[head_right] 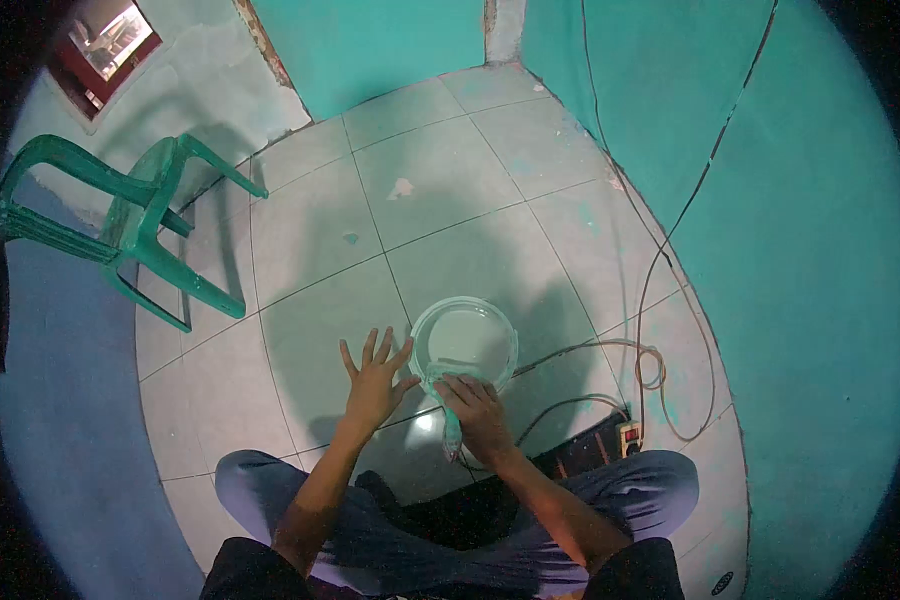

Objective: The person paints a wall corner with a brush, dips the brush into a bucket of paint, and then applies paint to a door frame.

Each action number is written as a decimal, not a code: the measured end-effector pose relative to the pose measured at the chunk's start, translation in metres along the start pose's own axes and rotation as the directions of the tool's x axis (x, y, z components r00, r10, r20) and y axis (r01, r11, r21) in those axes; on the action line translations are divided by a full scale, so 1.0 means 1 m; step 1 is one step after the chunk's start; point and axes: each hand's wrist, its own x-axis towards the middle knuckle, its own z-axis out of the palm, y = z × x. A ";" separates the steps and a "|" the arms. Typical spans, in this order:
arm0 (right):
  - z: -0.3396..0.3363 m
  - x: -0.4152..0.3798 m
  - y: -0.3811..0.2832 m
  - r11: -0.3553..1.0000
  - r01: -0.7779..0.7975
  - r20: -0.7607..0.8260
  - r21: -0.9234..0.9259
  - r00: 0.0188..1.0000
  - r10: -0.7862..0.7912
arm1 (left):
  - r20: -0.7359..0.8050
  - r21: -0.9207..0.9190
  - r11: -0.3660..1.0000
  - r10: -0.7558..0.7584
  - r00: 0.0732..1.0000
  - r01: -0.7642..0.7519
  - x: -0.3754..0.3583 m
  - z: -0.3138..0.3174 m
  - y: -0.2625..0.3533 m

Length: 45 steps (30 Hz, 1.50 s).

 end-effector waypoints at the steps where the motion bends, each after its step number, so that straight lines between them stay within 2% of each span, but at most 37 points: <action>1: 0.002 0.000 0.001 1.000 -0.010 0.014 0.024 1.000 0.010 | -0.001 0.004 1.000 0.000 1.000 0.000 0.000 0.002 0.000; 3: 0.005 0.000 -0.002 1.000 -0.009 -0.014 0.016 1.000 0.009 | -0.184 -0.086 0.995 0.027 0.983 -0.044 0.000 0.007 -0.002; 8: -0.005 0.017 -0.003 1.000 -0.023 0.015 0.002 1.000 0.022 | -0.194 -0.097 0.994 0.028 0.981 -0.048 0.003 -0.004 0.003; 13: -0.042 0.057 0.001 1.000 0.003 -0.169 -0.007 0.986 -0.004 | -0.208 -0.201 0.977 0.028 0.978 -0.071 0.015 -0.009 0.004; 17: -0.034 0.066 0.017 1.000 -0.009 -0.157 0.003 0.988 0.009 | -0.219 -0.245 0.968 0.001 0.976 -0.056 0.032 -0.020 0.000; 19: -0.040 0.073 0.013 0.992 0.019 -0.219 -0.125 0.975 -0.046 | -0.251 -0.324 0.945 -0.048 0.967 -0.038 0.031 -0.039 0.004; 21: -0.053 0.090 0.012 0.986 0.068 -0.310 -0.153 0.944 -0.113 | -0.279 -0.358 0.934 -0.082 0.957 -0.024 0.038 -0.067 0.002; 22: -0.067 0.097 0.002 0.978 0.105 -0.383 -0.183 0.908 -0.169 | -0.289 -0.400 0.917 -0.119 0.950 -0.006 0.035 -0.086 0.003; 23: -0.088 0.109 -0.010 0.991 0.075 -0.403 -0.115 0.908 -0.115 | -0.319 -0.458 0.889 -0.159 0.934 -0.005 0.036 -0.112 0.010; 24: -0.108 0.115 -0.023 0.988 0.076 -0.423 -0.136 0.897 -0.127 | -0.341 -0.454 0.890 -0.138 0.930 -0.035 0.033 -0.137 0.018; 26: -0.146 0.139 -0.036 0.986 0.074 -0.431 -0.151 0.892 -0.133 | -0.370 -0.482 0.875 -0.243 0.897 0.038 0.031 -0.188 0.035; 30: -0.246 0.196 -0.093 0.980 0.082 -0.549 -0.180 0.819 -0.169 | -0.406 -0.563 0.826 -0.282 0.869 0.005 0.010 -0.330 0.092; 32: -0.305 0.233 -0.115 0.961 0.146 -0.582 -0.233 0.771 -0.258 | -0.420 -0.576 0.817 -0.277 0.864 -0.019 0.001 -0.407 0.115; 33: -0.334 0.254 -0.127 0.945 0.164 -0.633 -0.285 0.707 -0.314 | -0.446 -0.559 0.828 -0.260 0.857 -0.040 -0.003 -0.445 0.124; 34: -0.377 0.276 -0.149 0.940 0.183 -0.637 -0.287 0.696 -0.330 | -0.464 -0.555 0.831 -0.267 0.845 -0.043 -0.004 -0.487 0.133; 36: -0.461 0.303 -0.202 0.950 0.214 -0.594 -0.228 0.743 -0.310 | -0.470 -0.515 0.855 -0.229 0.852 -0.054 -0.019 -0.567 0.149; 37: -0.492 0.316 -0.221 0.956 0.231 -0.590 -0.180 0.752 -0.293 | -0.490 -0.492 0.868 -0.217 0.844 -0.062 -0.024 -0.604 0.157; 40: -0.568 0.356 -0.260 0.935 0.280 -0.583 -0.217 0.731 -0.354 | -0.552 -0.467 0.880 -0.207 0.808 -0.093 -0.034 -0.699 0.180; 42: -0.616 0.378 -0.287 0.920 0.314 -0.569 -0.233 0.724 -0.391 | -0.587 -0.462 0.879 -0.204 0.783 -0.118 -0.042 -0.748 0.193; 45: -0.656 0.407 -0.306 0.894 0.385 -0.544 -0.229 0.711 -0.445 | -0.635 -0.460 0.872 -0.192 0.748 -0.167 -0.046 -0.786 0.196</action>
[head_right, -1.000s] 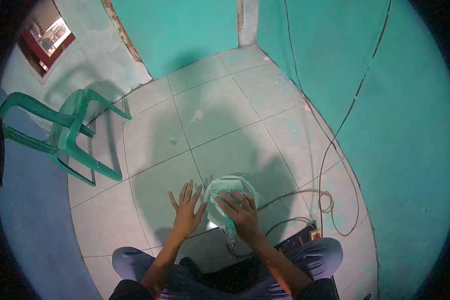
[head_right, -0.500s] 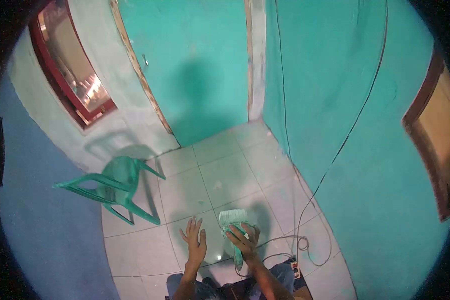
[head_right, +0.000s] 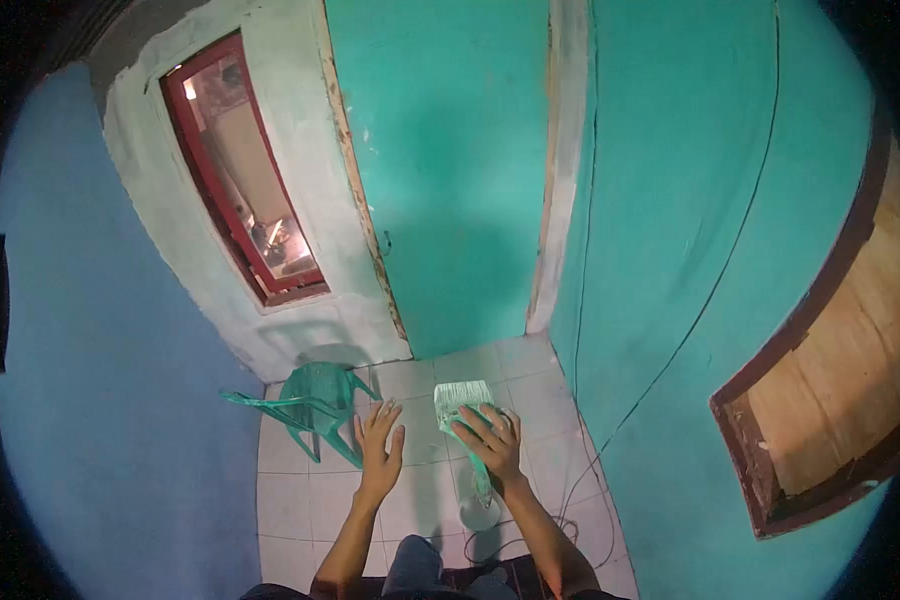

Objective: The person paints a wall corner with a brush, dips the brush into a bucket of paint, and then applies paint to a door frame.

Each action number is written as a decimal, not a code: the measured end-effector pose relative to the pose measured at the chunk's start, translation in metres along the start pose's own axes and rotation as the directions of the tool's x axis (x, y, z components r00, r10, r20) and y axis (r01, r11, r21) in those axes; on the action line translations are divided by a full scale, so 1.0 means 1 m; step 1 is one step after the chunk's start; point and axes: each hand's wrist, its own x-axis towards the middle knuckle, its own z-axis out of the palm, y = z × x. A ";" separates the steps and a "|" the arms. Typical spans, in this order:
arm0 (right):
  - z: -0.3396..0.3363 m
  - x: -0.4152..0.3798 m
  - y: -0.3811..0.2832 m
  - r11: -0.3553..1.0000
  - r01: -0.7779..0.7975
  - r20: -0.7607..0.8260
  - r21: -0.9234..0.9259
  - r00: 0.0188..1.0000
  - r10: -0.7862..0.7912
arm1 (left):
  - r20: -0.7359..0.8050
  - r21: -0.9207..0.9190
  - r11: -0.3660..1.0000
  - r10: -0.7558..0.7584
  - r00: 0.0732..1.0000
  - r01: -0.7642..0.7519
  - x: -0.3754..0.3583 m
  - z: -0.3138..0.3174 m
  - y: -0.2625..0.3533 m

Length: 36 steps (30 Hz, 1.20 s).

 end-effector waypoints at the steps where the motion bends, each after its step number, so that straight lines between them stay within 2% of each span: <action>1: 0.001 0.010 0.000 1.000 0.015 -0.007 0.002 1.000 -0.015 | -0.016 0.000 1.000 0.005 1.000 -0.005 0.003 -0.003 -0.002; 5: 0.028 0.050 0.010 0.999 0.032 -0.038 0.041 0.999 -0.031 | -0.022 -0.002 1.000 -0.027 0.999 0.027 0.026 -0.009 -0.029; 7: 0.050 0.066 0.017 0.994 0.016 0.021 0.108 1.000 -0.018 | 0.007 -0.003 0.999 -0.032 0.999 0.032 0.044 -0.007 -0.059; 12: 0.137 0.111 0.041 0.993 -0.036 0.006 0.116 0.999 0.036 | 0.025 0.034 0.998 0.048 0.999 -0.049 0.132 -0.013 -0.137; 16: 0.211 0.166 0.050 0.995 -0.036 0.087 0.097 0.996 0.028 | -0.026 -0.009 0.997 0.077 0.997 -0.077 0.205 -0.044 -0.176; 19: 0.269 0.217 0.050 0.986 -0.058 0.034 0.159 0.998 0.053 | -0.082 -0.012 0.995 0.098 0.992 -0.099 0.262 -0.074 -0.206; 22: 0.304 0.237 0.065 0.988 -0.035 0.037 0.152 0.999 0.030 | -0.091 0.002 0.994 0.105 0.990 -0.105 0.300 -0.078 -0.234; 28: 0.358 0.287 0.129 0.995 0.027 0.081 0.091 0.996 -0.035 | -0.055 0.052 0.986 0.164 0.985 -0.161 0.391 -0.070 -0.266; 31: 0.400 0.322 0.173 0.996 0.079 0.013 0.052 0.997 -0.079 | -0.069 0.069 0.981 0.185 0.980 -0.180 0.451 -0.066 -0.276; 33: 0.420 0.352 0.196 0.993 0.108 0.013 0.037 0.994 -0.109 | -0.151 0.121 0.965 0.248 0.957 -0.232 0.492 -0.059 -0.288; 36: 0.447 0.420 0.230 0.984 0.175 -0.047 0.035 0.984 -0.173 | -0.203 0.172 0.956 0.268 0.942 -0.235 0.566 -0.052 -0.286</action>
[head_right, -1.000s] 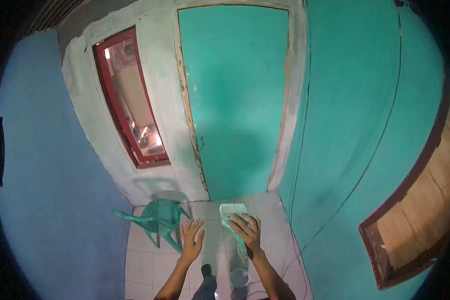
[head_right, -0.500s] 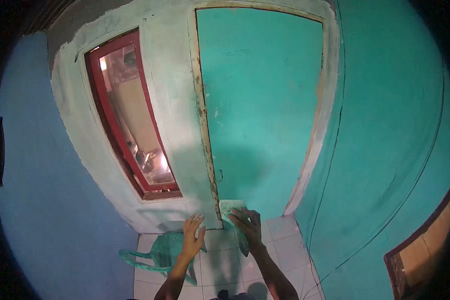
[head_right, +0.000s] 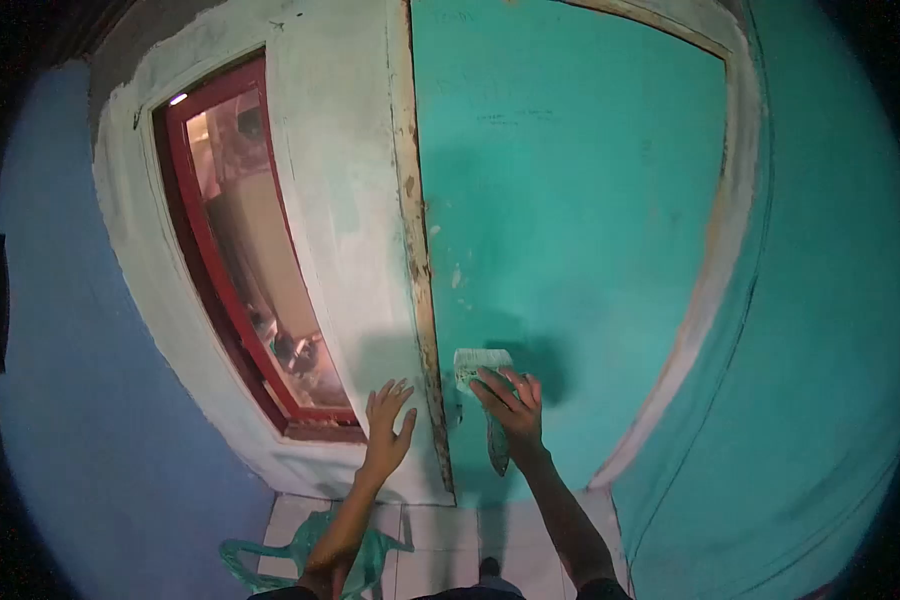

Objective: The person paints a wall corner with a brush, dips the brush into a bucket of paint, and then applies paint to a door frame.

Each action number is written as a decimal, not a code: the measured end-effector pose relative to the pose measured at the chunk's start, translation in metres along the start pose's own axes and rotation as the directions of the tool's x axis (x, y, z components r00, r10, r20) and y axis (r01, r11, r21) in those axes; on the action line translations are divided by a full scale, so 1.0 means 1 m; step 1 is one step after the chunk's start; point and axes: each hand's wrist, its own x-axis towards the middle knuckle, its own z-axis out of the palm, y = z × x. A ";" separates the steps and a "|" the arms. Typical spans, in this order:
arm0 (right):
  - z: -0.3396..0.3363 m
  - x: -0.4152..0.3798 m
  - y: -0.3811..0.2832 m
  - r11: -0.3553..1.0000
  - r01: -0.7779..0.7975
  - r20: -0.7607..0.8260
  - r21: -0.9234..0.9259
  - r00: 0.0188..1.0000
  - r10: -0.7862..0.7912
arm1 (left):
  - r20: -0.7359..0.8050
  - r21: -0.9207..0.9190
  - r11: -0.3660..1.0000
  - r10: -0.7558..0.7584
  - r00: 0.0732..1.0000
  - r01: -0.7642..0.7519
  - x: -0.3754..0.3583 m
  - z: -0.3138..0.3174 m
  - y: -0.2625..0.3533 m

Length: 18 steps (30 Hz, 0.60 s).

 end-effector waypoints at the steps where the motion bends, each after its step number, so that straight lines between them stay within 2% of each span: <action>1: 0.013 0.014 0.017 1.000 0.013 -0.011 0.017 1.000 -0.013 | -0.012 0.021 1.000 0.021 1.000 -0.020 0.020 0.007 -0.007; 5: 0.043 0.090 0.068 0.988 0.154 -0.054 0.028 0.987 -0.152 | -0.140 0.039 0.996 0.083 0.987 -0.079 0.114 0.020 -0.012; 7: 0.055 0.123 0.088 0.977 0.210 -0.068 -0.026 0.975 -0.211 | -0.151 0.108 0.991 0.093 0.984 -0.077 0.159 0.017 -0.018; 9: 0.055 0.152 0.095 0.975 0.220 -0.073 0.003 0.973 -0.220 | -0.149 0.168 0.974 0.180 0.972 -0.155 0.199 0.012 -0.019; 13: 0.075 0.185 0.119 0.950 0.282 -0.149 -0.129 0.942 -0.300 | -0.114 0.278 0.936 0.255 0.960 -0.215 0.265 -0.001 -0.020; 16: 0.075 0.204 0.124 0.924 0.321 -0.143 -0.206 0.925 -0.353 | -0.060 0.366 0.885 0.330 0.942 -0.287 0.289 -0.001 -0.025; 18: 0.078 0.211 0.127 0.922 0.323 -0.161 -0.212 0.920 -0.358 | -0.045 0.400 0.873 0.321 0.946 -0.277 0.296 0.001 -0.023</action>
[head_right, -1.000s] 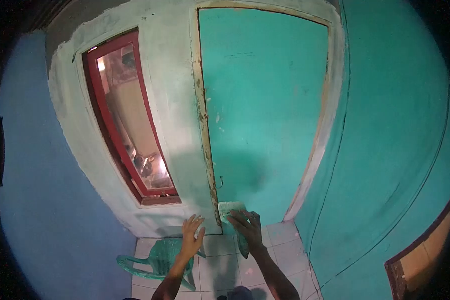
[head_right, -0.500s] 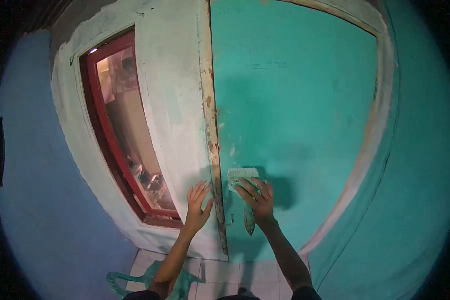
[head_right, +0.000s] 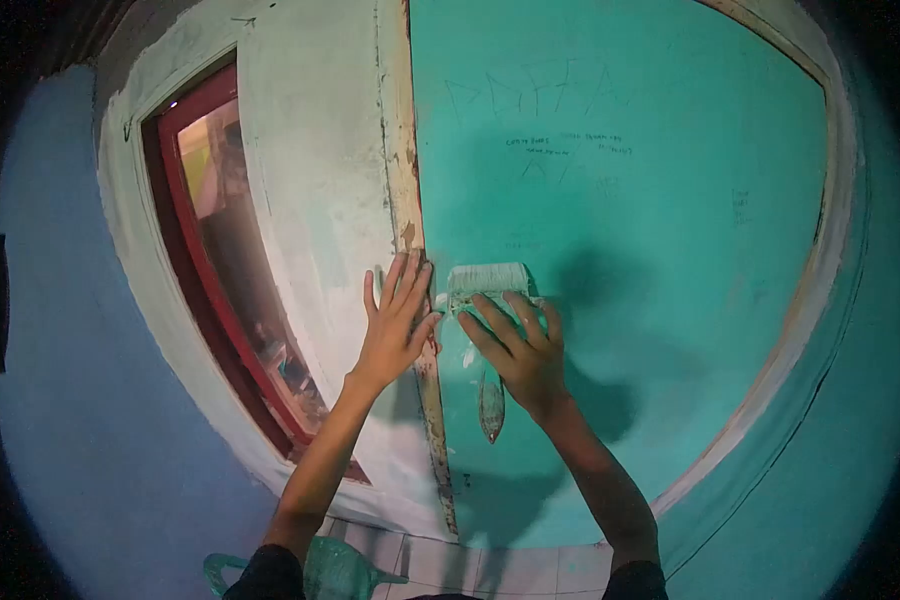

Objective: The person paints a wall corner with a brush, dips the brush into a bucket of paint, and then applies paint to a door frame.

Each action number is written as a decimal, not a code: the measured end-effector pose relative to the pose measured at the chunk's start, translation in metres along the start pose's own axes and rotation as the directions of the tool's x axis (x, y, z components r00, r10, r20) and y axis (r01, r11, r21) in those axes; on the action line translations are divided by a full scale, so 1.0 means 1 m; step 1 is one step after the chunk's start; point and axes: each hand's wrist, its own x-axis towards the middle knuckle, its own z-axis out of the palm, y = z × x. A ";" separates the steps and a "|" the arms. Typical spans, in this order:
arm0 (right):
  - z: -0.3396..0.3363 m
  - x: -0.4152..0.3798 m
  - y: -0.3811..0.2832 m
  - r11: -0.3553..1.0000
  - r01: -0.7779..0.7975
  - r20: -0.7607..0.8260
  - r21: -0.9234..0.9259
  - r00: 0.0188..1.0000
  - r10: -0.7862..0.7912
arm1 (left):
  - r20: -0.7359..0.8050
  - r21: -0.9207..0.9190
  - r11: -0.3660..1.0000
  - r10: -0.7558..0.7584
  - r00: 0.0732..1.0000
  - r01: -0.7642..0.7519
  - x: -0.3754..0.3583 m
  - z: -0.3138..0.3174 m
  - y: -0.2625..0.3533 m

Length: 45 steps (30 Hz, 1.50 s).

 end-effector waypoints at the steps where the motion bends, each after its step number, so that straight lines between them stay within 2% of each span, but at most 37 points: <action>1: 0.002 0.004 0.004 1.000 0.008 -0.021 -0.001 1.000 -0.009 | 0.014 0.041 0.999 -0.009 1.000 0.009 0.004 0.002 0.000; 9: 0.008 0.023 0.010 0.997 0.061 -0.028 -0.039 0.998 -0.062 | -0.037 0.117 0.993 -0.028 0.999 0.032 0.004 0.008 -0.007; 15: 0.005 0.042 0.007 0.995 0.076 -0.058 -0.058 0.995 -0.080 | -0.048 0.110 0.994 -0.026 0.999 0.031 0.005 0.004 -0.008; 17: 0.009 0.046 0.008 0.987 0.109 -0.063 -0.120 0.991 -0.117 | -0.051 0.070 0.996 -0.044 0.998 0.047 0.006 0.003 -0.010; 21: 0.017 0.045 0.006 0.985 0.100 -0.036 -0.140 0.994 -0.106 | -0.038 0.046 0.999 -0.010 0.999 0.012 0.006 0.005 -0.014; 23: 0.020 0.040 0.003 0.996 0.039 -0.004 -0.077 0.999 -0.040 | -0.034 0.053 0.999 -0.006 0.999 0.008 0.007 0.005 -0.017; 29: 0.023 0.012 -0.006 0.991 0.027 0.080 -0.135 0.997 -0.017 | -0.047 0.009 1.000 0.029 0.998 -0.029 0.009 0.008 -0.035; 31: 0.018 0.010 -0.010 0.991 0.041 0.036 -0.125 0.999 -0.037 | -0.070 -0.013 0.996 0.083 0.994 -0.084 0.010 0.009 -0.041; 32: 0.013 0.013 -0.010 0.998 0.016 0.005 -0.062 1.000 -0.016 | -0.059 -0.007 0.998 0.058 0.997 -0.058 0.011 0.007 -0.039; 36: 0.004 0.053 -0.005 0.991 0.009 -0.074 -0.136 0.997 -0.020 | -0.036 -0.047 0.996 0.076 0.996 -0.078 0.011 0.011 -0.043; 40: 0.021 0.070 0.011 0.988 0.026 -0.068 -0.153 0.997 -0.037 | -0.039 -0.086 0.993 0.084 0.996 -0.087 0.010 0.013 -0.046; 43: 0.033 0.059 0.007 0.973 0.038 -0.051 -0.229 0.997 -0.052 | -0.004 -0.102 0.993 0.059 0.998 -0.059 0.012 0.014 -0.047; 45: 0.038 0.050 0.004 0.976 0.029 -0.051 -0.218 0.998 -0.041 | -0.002 -0.108 0.992 0.067 0.998 -0.067 0.012 0.013 -0.047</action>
